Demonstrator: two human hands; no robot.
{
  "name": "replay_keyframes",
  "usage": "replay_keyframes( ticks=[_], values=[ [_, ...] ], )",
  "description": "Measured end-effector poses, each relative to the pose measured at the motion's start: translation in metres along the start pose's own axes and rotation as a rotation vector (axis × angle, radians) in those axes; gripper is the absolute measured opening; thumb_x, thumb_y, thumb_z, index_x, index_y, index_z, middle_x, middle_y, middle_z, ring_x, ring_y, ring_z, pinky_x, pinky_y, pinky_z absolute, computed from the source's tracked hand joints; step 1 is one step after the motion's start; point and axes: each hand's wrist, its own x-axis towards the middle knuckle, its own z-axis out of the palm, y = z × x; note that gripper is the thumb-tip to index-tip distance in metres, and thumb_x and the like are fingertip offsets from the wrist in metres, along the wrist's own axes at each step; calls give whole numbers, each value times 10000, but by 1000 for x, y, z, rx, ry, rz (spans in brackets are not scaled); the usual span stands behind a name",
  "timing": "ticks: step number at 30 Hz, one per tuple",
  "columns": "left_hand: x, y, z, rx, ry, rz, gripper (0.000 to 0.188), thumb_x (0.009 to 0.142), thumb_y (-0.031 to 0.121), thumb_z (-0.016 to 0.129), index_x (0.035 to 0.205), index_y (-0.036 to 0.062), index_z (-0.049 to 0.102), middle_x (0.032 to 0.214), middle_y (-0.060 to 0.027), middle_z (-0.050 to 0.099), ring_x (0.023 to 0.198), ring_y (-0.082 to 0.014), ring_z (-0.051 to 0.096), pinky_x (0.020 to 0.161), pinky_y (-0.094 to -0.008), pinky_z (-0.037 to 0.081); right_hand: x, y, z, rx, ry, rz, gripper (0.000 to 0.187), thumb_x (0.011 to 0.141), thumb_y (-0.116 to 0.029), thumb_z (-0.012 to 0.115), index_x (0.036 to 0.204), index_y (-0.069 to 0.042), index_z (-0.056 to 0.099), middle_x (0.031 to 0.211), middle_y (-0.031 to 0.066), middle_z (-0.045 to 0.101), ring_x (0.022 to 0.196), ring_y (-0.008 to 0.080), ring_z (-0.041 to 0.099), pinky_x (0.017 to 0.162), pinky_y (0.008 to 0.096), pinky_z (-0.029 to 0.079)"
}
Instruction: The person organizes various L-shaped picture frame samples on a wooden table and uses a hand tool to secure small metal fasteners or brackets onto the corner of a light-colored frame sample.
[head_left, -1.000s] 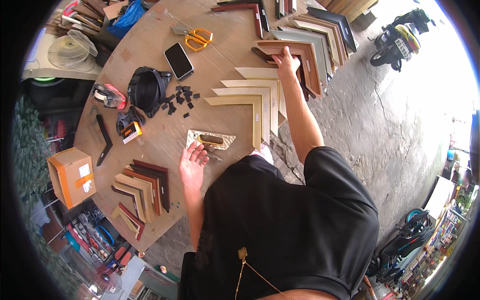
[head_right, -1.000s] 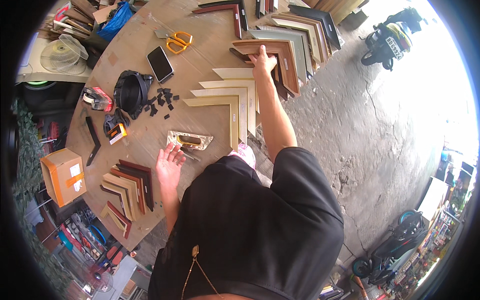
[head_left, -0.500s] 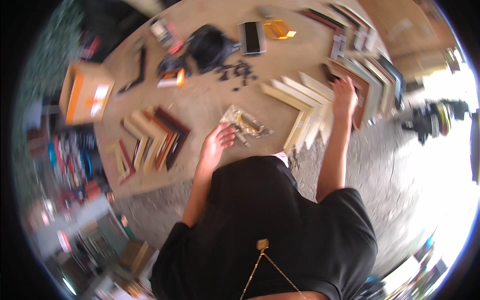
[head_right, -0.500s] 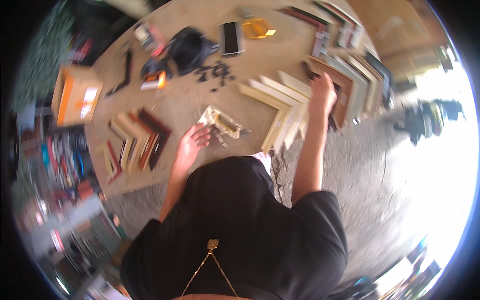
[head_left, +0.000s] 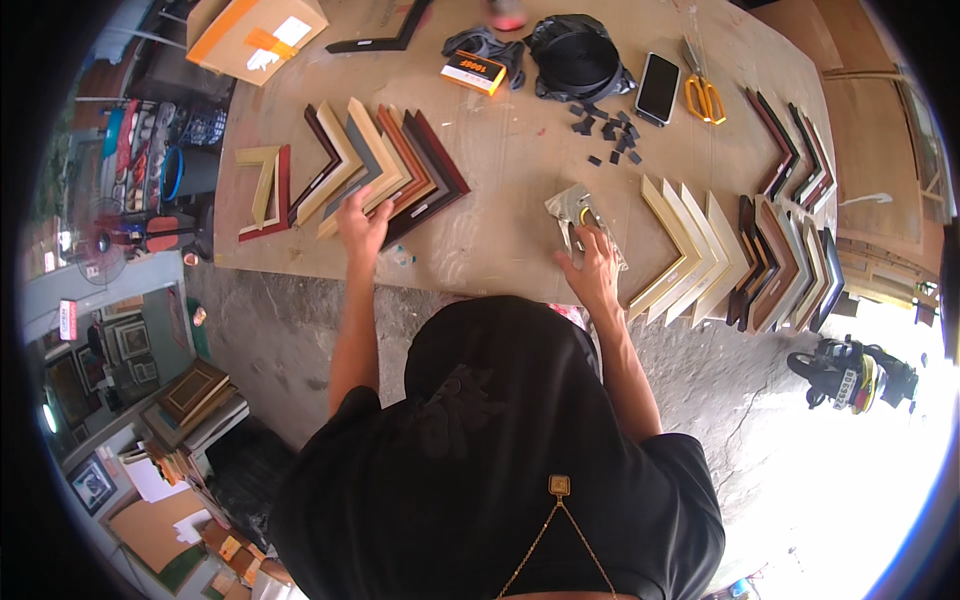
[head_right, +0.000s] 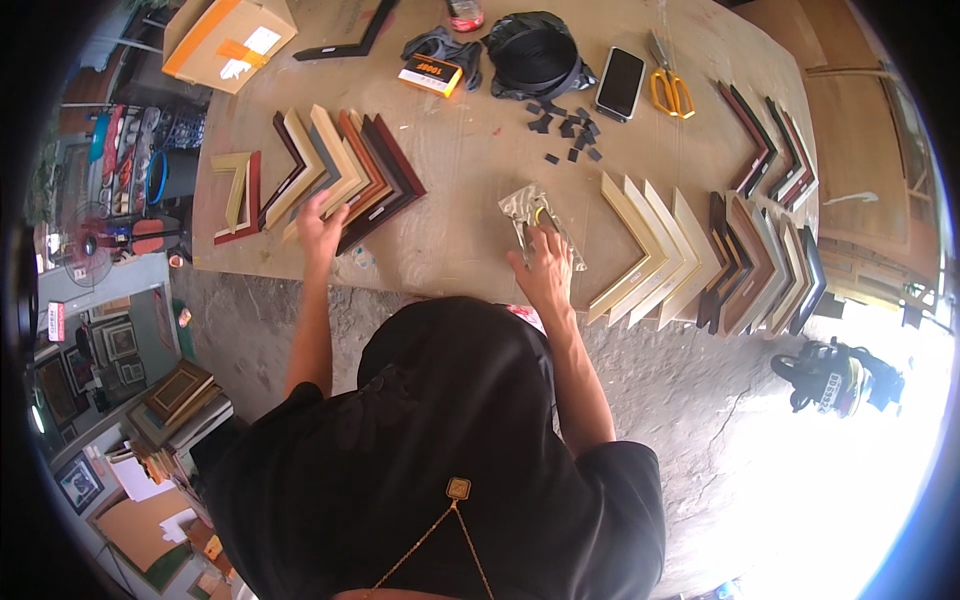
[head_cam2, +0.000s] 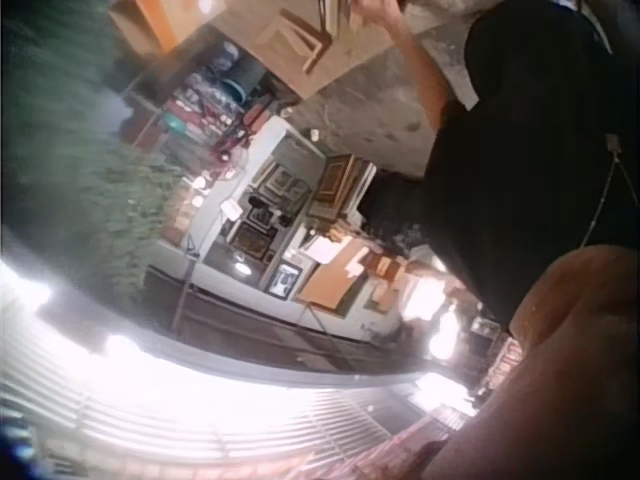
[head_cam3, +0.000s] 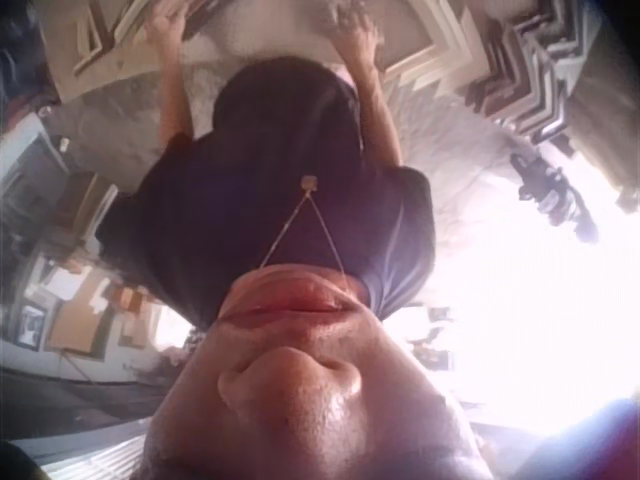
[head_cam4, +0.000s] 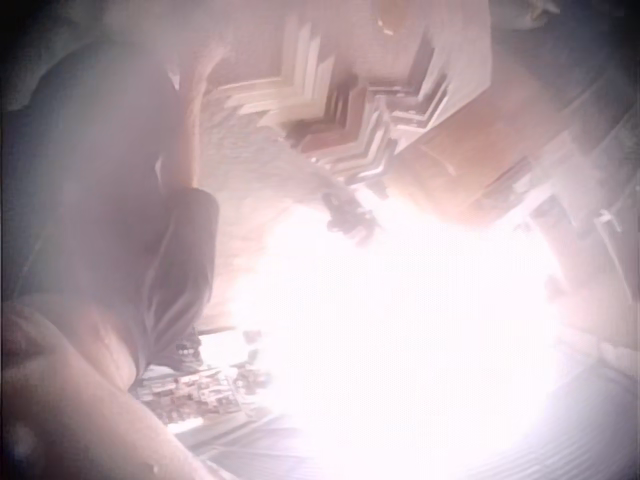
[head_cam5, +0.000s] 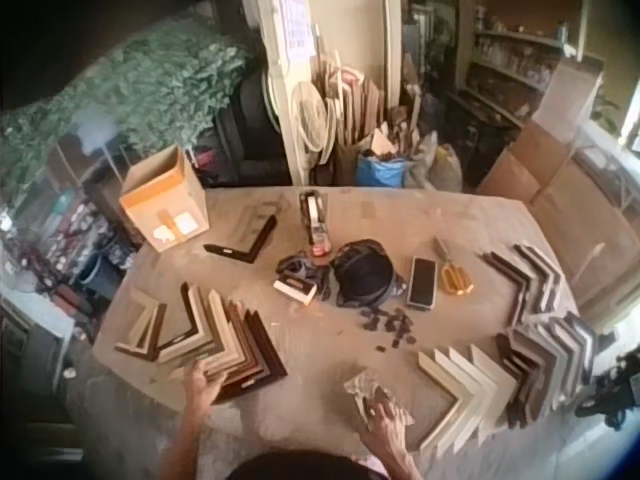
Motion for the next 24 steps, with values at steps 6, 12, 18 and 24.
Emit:
replay_keyframes(
  ticks=[6, 12, 18, 24],
  values=[
    [51, -26, -30, 340, -327, 104, 420, 714, 284, 784, 1060, 72, 677, 1046, -131, 663, 964, -323, 628, 852, -432, 487, 21, 22, 39, -86, 14, 163, 575, 660, -131, 769, 1166, -74, 503, 963, 167, 606, 863, 339, 594, 775, 456, 480],
    [51, -44, -43, 250, -288, 286, 344, 757, 250, 756, 1032, 62, 670, 998, -122, 683, 896, -335, 647, 783, -415, 508, 30, -7, 11, 351, 42, 569, 437, 738, -96, 655, 1149, -41, 514, 840, 131, 634, 696, 204, 609, 650, 352, 498],
    [55, -24, -63, 130, -273, 215, 403, 820, 290, 732, 1094, 11, 634, 992, -189, 685, 890, -352, 671, 755, -395, 531, 0, 49, 30, 614, 230, 689, 352, 843, -72, 651, 1152, 26, 515, 850, 88, 658, 666, 146, 616, 578, 283, 498],
    [28, 78, -71, -136, -321, 446, 417, 859, 223, 676, 1215, 25, 585, 940, -171, 659, 814, -329, 667, 691, -396, 532, -11, 24, 10, 49, 394, 618, 469, 811, -134, 677, 1243, -61, 510, 989, 238, 650, 901, 417, 628, 823, 469, 485]
  ],
)
